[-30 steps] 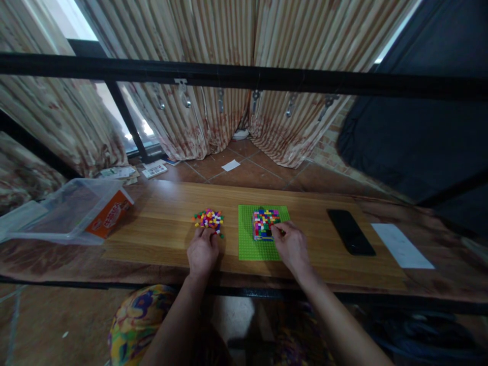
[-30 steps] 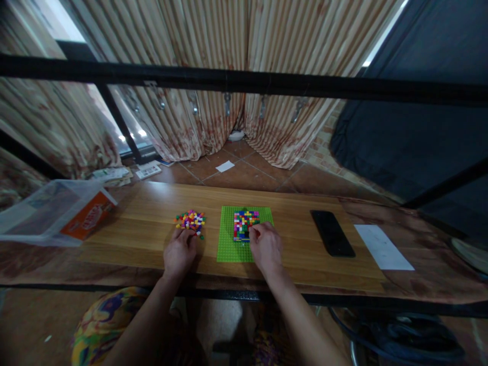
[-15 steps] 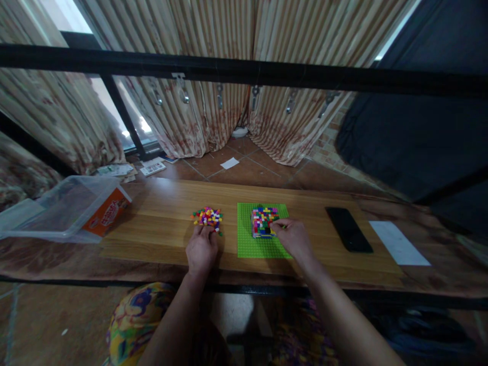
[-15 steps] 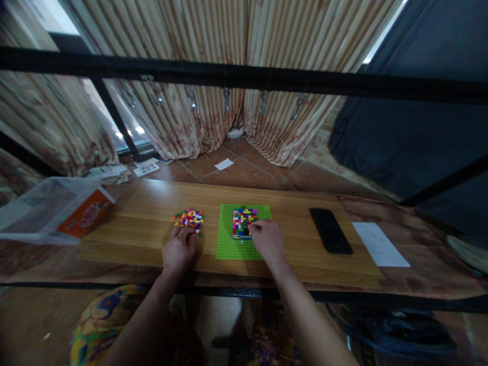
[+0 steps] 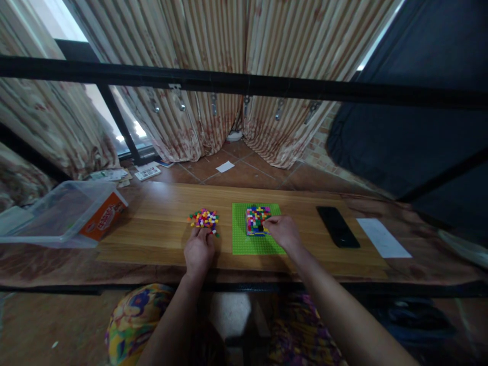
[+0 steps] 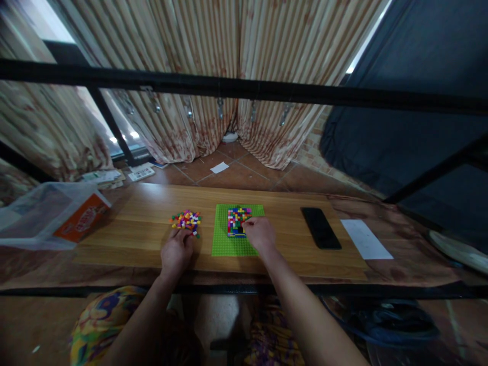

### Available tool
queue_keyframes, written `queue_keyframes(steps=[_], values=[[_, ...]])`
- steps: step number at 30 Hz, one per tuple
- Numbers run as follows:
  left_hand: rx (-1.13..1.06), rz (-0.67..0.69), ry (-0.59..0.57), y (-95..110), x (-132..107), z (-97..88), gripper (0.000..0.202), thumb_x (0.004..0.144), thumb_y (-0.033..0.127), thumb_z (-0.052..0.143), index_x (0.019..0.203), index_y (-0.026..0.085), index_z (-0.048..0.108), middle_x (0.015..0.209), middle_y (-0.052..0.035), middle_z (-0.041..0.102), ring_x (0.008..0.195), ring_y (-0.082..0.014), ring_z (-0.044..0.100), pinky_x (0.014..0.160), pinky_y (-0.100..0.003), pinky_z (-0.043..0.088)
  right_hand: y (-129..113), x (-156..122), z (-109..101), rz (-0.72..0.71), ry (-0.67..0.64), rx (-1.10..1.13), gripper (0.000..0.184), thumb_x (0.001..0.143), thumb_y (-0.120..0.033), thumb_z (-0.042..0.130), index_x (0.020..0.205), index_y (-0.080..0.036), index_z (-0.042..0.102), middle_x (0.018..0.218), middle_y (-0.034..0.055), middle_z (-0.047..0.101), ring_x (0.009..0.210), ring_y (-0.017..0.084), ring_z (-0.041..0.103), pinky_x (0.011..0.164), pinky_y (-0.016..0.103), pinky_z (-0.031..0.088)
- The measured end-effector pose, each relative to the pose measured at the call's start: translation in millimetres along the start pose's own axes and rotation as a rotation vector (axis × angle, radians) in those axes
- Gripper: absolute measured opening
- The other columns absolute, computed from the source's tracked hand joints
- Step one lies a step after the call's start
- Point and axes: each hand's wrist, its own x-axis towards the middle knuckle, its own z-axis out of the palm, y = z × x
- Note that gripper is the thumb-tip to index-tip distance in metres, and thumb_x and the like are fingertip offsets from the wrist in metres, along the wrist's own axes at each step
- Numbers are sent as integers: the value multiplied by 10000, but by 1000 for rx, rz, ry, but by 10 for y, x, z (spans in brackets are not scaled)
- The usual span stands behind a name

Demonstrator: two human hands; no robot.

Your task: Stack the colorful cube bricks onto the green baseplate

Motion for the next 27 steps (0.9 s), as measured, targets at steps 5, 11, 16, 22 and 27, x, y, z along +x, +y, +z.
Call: queue_keyframes(steps=[5, 11, 16, 22, 27], values=[[-108, 7, 31, 2, -50, -9, 182, 856, 225, 486, 894, 190, 660, 978, -108, 638, 811, -242, 622, 704, -351, 475, -20, -174, 33, -78, 138, 56, 215, 811, -333, 596, 756, -206, 761, 760, 77, 716, 680, 214, 635, 606, 305, 419], [-269, 76, 66, 44, -78, -21, 134, 865, 189, 474, 870, 176, 607, 915, -98, 615, 853, -233, 602, 762, -361, 479, -375, -601, 456, -436, -9, 416, 224, 852, -328, 550, 953, -214, 714, 904, 52, 710, 773, 174, 634, 737, 294, 479], [-391, 151, 28, 97, -93, -72, 114, 874, 170, 450, 858, 182, 562, 884, -79, 593, 856, -208, 580, 780, -345, 472, -628, -565, 844, -337, -118, 598, 251, 831, -350, 578, 993, -211, 708, 854, 37, 719, 745, 175, 633, 722, 305, 494], [-533, 154, -56, 133, -77, -97, 88, 868, 189, 461, 862, 186, 548, 874, -57, 591, 844, -185, 577, 777, -320, 468, -606, -440, 928, -224, -214, 857, 154, 754, -350, 645, 742, -219, 726, 757, 12, 718, 728, 174, 627, 697, 293, 483], [-621, 179, -141, 139, -60, -111, 105, 875, 223, 468, 860, 182, 563, 848, -42, 601, 816, -170, 579, 763, -303, 459, -542, -460, 918, -9, -322, 1101, 219, 659, -394, 731, 731, -187, 731, 645, 2, 669, 495, 99, 478, 484, 237, 388]])
